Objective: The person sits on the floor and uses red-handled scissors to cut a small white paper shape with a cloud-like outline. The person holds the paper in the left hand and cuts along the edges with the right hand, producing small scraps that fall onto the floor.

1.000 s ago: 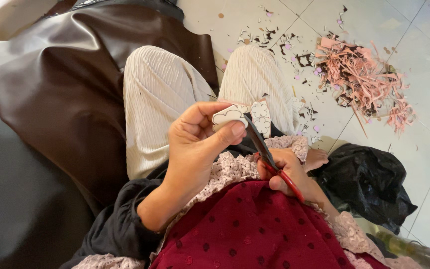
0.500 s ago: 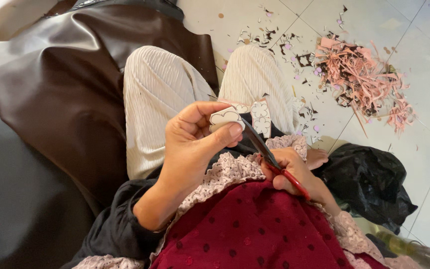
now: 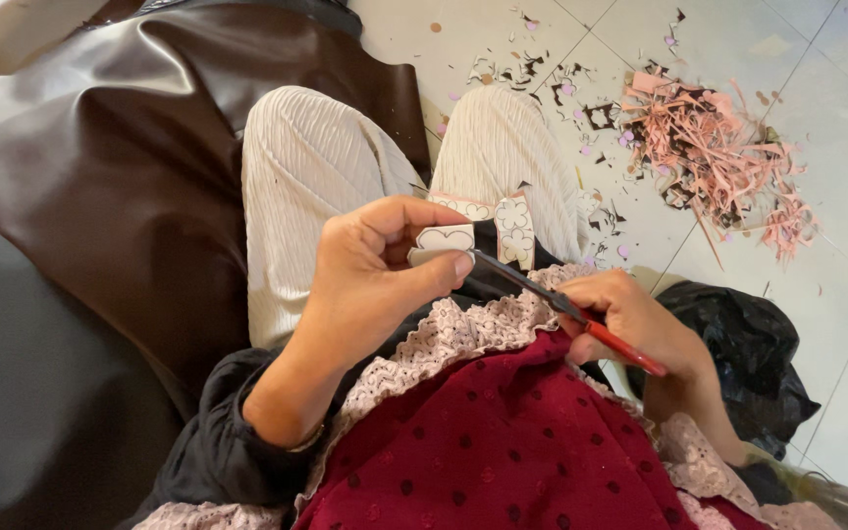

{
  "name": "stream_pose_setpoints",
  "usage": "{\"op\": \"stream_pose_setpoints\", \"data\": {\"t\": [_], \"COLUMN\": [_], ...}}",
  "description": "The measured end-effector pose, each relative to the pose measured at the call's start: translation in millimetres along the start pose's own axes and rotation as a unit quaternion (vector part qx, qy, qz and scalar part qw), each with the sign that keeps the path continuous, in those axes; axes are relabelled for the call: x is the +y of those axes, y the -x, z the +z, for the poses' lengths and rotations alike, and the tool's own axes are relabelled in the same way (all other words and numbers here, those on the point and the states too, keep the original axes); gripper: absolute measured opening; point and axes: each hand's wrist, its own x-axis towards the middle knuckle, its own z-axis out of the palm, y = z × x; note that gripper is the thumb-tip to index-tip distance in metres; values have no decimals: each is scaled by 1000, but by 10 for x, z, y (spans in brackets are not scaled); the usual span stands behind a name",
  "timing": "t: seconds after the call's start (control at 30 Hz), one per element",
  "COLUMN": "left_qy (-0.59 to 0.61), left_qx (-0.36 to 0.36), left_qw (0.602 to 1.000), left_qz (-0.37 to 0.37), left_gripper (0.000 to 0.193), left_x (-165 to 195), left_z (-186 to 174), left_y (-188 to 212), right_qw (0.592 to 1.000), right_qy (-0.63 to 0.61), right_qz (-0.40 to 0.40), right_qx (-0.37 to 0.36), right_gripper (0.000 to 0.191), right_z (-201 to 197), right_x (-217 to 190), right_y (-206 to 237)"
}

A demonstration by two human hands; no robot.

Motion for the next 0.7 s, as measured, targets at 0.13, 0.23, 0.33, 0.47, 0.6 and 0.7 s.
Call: {"op": "stream_pose_setpoints", "data": {"t": [0.13, 0.23, 0.33, 0.47, 0.6, 0.7], "left_qy": [-20, -31, -8, 24, 79, 103], "left_qx": [-12, -14, -19, -5, 17, 25], "left_qw": [1000, 999, 1000, 999, 996, 994], "left_qz": [-3, -4, 6, 28, 43, 41], "left_gripper": [28, 29, 28, 28, 24, 24], "left_x": [15, 0, -44, -138, -210, -227], "left_z": [-11, -25, -31, 11, 60, 68], "left_y": [-12, -23, -29, -27, -17, 16], "right_qw": [998, 998, 998, 998, 993, 984], "right_qy": [31, 45, 41, -29, -104, -156], "right_qz": [49, 42, 38, 38, 49, 80], "right_qx": [5, 4, 14, 37, 31, 22], "right_gripper": [78, 79, 78, 76, 78, 85], "right_z": [-59, -79, -58, 49, 180, 279], "right_x": [-32, -34, -13, 34, 90, 110], "right_y": [33, 35, 35, 40, 32, 39]}}
